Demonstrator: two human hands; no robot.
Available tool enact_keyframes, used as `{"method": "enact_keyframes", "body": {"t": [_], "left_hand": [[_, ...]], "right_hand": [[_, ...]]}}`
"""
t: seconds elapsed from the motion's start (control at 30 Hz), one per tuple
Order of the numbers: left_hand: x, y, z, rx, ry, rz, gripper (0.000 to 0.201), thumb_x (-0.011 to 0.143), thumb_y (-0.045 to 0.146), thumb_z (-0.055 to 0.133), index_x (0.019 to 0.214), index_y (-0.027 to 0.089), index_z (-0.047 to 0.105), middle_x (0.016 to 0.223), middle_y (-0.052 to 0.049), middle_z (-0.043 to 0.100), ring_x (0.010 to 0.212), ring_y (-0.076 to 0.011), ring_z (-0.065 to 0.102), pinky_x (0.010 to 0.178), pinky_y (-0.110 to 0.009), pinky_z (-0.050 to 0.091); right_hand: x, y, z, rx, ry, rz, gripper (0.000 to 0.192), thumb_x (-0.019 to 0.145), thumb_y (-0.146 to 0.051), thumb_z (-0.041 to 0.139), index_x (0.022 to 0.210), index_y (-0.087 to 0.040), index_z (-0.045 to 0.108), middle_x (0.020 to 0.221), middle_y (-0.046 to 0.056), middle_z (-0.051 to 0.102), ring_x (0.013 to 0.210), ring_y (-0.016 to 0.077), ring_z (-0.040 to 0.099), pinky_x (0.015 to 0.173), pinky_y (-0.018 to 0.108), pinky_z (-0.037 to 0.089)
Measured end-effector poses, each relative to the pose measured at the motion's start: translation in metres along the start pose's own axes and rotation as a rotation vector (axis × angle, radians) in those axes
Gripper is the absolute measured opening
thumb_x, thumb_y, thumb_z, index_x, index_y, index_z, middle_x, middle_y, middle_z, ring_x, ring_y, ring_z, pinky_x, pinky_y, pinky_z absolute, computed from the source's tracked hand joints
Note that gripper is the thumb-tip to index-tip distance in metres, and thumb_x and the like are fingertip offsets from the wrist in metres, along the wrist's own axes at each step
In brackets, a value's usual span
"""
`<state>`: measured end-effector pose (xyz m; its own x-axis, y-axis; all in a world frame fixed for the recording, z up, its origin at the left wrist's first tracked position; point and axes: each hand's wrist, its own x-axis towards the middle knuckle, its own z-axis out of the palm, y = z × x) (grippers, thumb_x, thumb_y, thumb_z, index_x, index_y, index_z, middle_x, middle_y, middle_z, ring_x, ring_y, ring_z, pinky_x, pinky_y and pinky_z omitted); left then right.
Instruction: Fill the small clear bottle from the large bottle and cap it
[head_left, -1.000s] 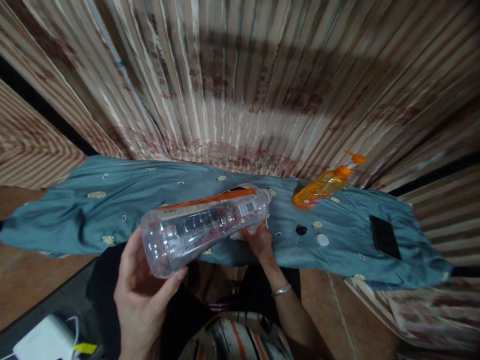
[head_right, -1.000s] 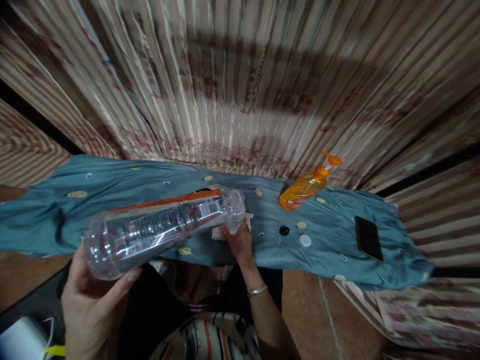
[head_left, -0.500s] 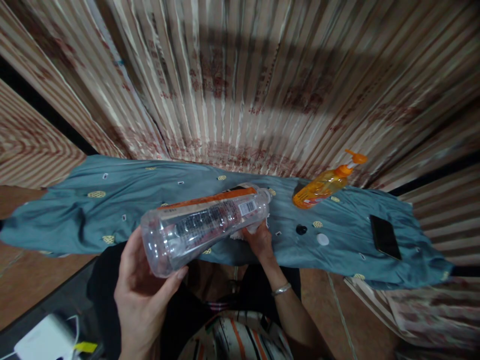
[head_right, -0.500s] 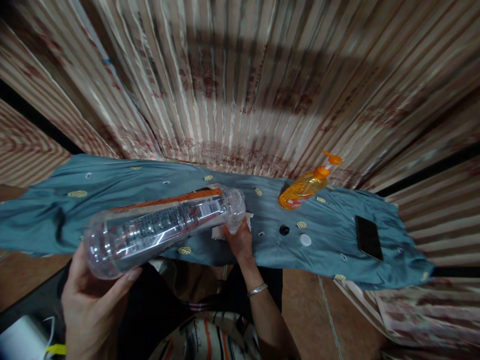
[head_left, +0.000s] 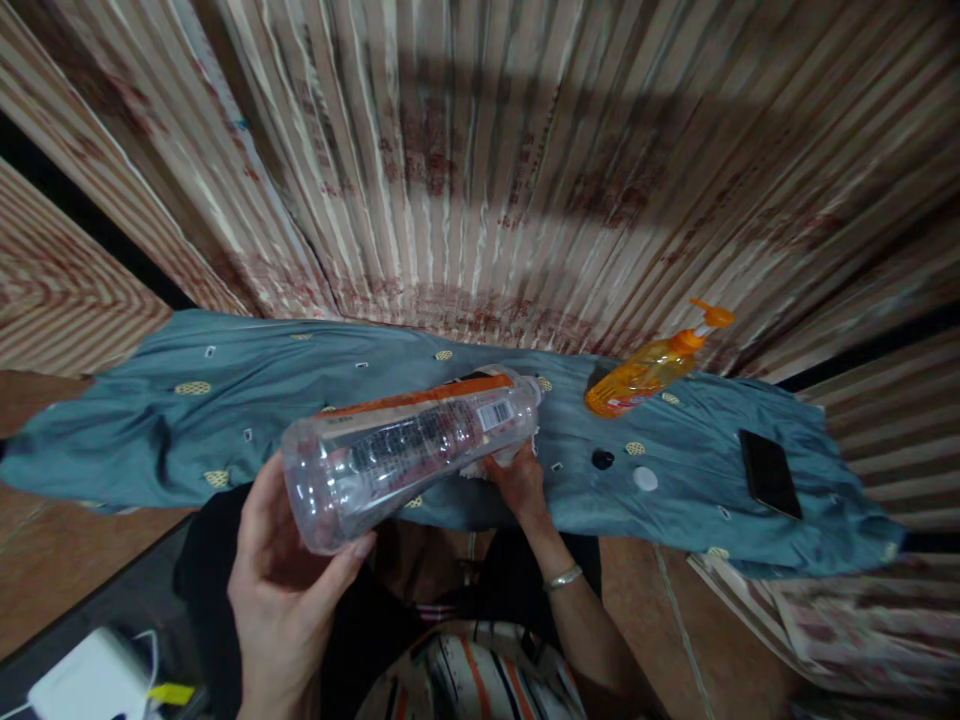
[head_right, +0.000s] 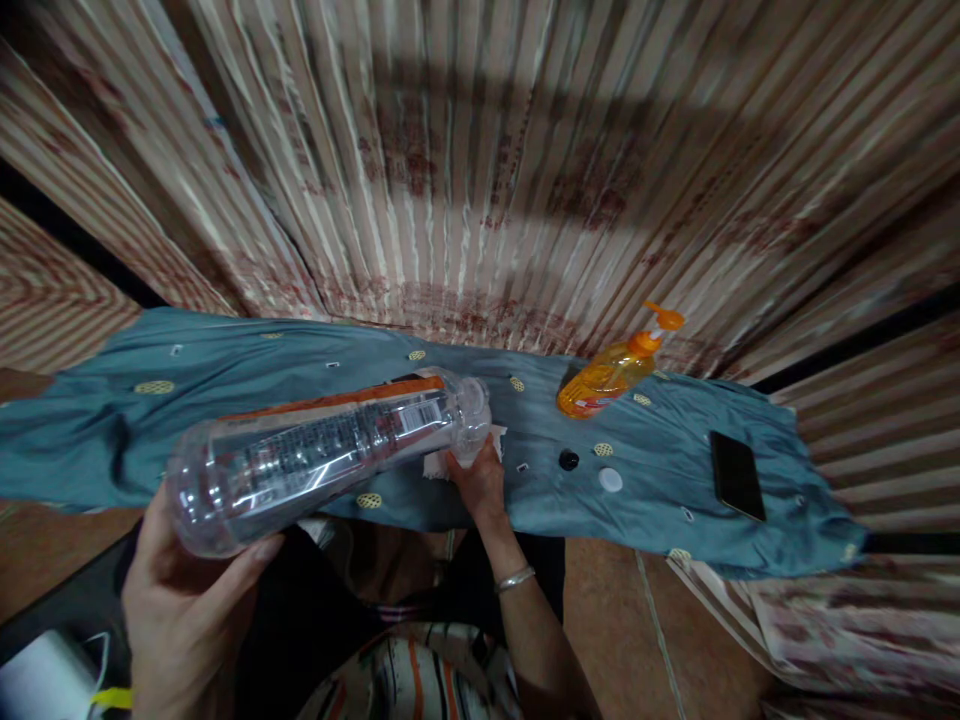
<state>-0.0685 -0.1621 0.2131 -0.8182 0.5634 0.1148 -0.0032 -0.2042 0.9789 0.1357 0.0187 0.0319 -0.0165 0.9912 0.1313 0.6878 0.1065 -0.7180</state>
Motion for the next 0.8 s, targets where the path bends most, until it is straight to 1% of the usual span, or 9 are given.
{"method": "enact_keyframes", "body": {"t": [0.07, 0.13, 0.23, 0.3, 0.43, 0.63, 0.73, 0.8], "left_hand": [[-0.0012, -0.0024, -0.0017, 0.007, -0.014, 0.005, 0.096, 0.055, 0.042, 0.115, 0.145, 0.049, 0.083, 0.157, 0.001, 0.082, 0.164, -0.0415, 0.063, 0.133, -0.052, 0.059], [-0.0016, -0.0033, -0.0024, 0.016, -0.017, 0.013, 0.094, 0.057, 0.044, 0.115, 0.145, 0.05, 0.083, 0.156, 0.001, 0.082, 0.166, -0.0421, 0.062, 0.134, -0.054, 0.058], [-0.0008, -0.0017, -0.0014, 0.023, -0.02, 0.016, 0.093, 0.056, 0.044, 0.115, 0.144, 0.051, 0.083, 0.157, 0.001, 0.082, 0.166, -0.0429, 0.061, 0.135, -0.055, 0.057], [0.0, 0.0005, 0.0001, 0.021, -0.022, 0.012, 0.092, 0.056, 0.044, 0.115, 0.142, 0.051, 0.084, 0.156, 0.001, 0.082, 0.165, -0.0431, 0.062, 0.133, -0.055, 0.059], [0.0008, 0.0032, 0.0019, 0.013, -0.016, 0.016, 0.092, 0.054, 0.042, 0.115, 0.14, 0.052, 0.085, 0.153, 0.001, 0.083, 0.161, -0.0429, 0.066, 0.127, -0.053, 0.065], [0.0013, 0.0031, 0.0014, 0.009, 0.001, 0.002, 0.093, 0.05, 0.041, 0.116, 0.138, 0.052, 0.087, 0.15, 0.004, 0.084, 0.162, -0.0394, 0.066, 0.131, -0.046, 0.06], [0.0009, 0.0049, 0.0018, 0.004, 0.004, -0.009, 0.094, 0.049, 0.041, 0.116, 0.137, 0.052, 0.087, 0.148, 0.004, 0.086, 0.158, -0.0384, 0.069, 0.127, -0.044, 0.063], [0.0005, 0.006, 0.0019, 0.004, 0.003, -0.007, 0.093, 0.05, 0.041, 0.116, 0.138, 0.052, 0.087, 0.148, 0.004, 0.086, 0.155, -0.0366, 0.072, 0.124, -0.041, 0.065]], "right_hand": [[0.0, 0.002, 0.0009, 0.003, 0.002, -0.012, 0.067, 0.095, -0.051, 0.084, 0.145, -0.011, 0.064, 0.128, 0.028, 0.087, 0.117, 0.0405, 0.087, 0.102, 0.054, 0.073], [0.0, 0.0034, 0.0018, 0.006, 0.0, -0.013, 0.065, 0.094, -0.05, 0.085, 0.143, -0.011, 0.065, 0.127, 0.027, 0.087, 0.116, 0.04, 0.087, 0.101, 0.053, 0.073], [0.0001, 0.0034, 0.0026, 0.0, -0.003, -0.009, 0.063, 0.095, -0.049, 0.086, 0.141, -0.013, 0.066, 0.126, 0.025, 0.087, 0.116, 0.0391, 0.087, 0.101, 0.05, 0.073], [0.0001, 0.0028, 0.0026, -0.012, -0.003, -0.002, 0.063, 0.094, -0.047, 0.086, 0.143, -0.012, 0.065, 0.128, 0.026, 0.087, 0.118, 0.0395, 0.087, 0.102, 0.05, 0.073], [0.0002, 0.0028, 0.0025, -0.032, -0.012, 0.005, 0.067, 0.093, -0.045, 0.088, 0.145, -0.011, 0.064, 0.128, 0.027, 0.086, 0.119, 0.0401, 0.087, 0.102, 0.05, 0.073], [-0.0001, 0.0047, 0.0029, 0.002, 0.012, -0.027, 0.065, 0.097, -0.052, 0.083, 0.144, -0.013, 0.063, 0.125, 0.026, 0.087, 0.115, 0.0403, 0.087, 0.099, 0.053, 0.073], [0.0002, 0.0044, 0.0029, -0.006, 0.004, -0.017, 0.065, 0.096, -0.052, 0.083, 0.143, -0.012, 0.063, 0.126, 0.026, 0.087, 0.116, 0.0408, 0.087, 0.1, 0.052, 0.073], [0.0004, 0.0041, 0.0029, -0.01, -0.004, -0.006, 0.066, 0.095, -0.051, 0.084, 0.143, -0.012, 0.063, 0.127, 0.026, 0.087, 0.118, 0.0409, 0.087, 0.101, 0.052, 0.073]]}}
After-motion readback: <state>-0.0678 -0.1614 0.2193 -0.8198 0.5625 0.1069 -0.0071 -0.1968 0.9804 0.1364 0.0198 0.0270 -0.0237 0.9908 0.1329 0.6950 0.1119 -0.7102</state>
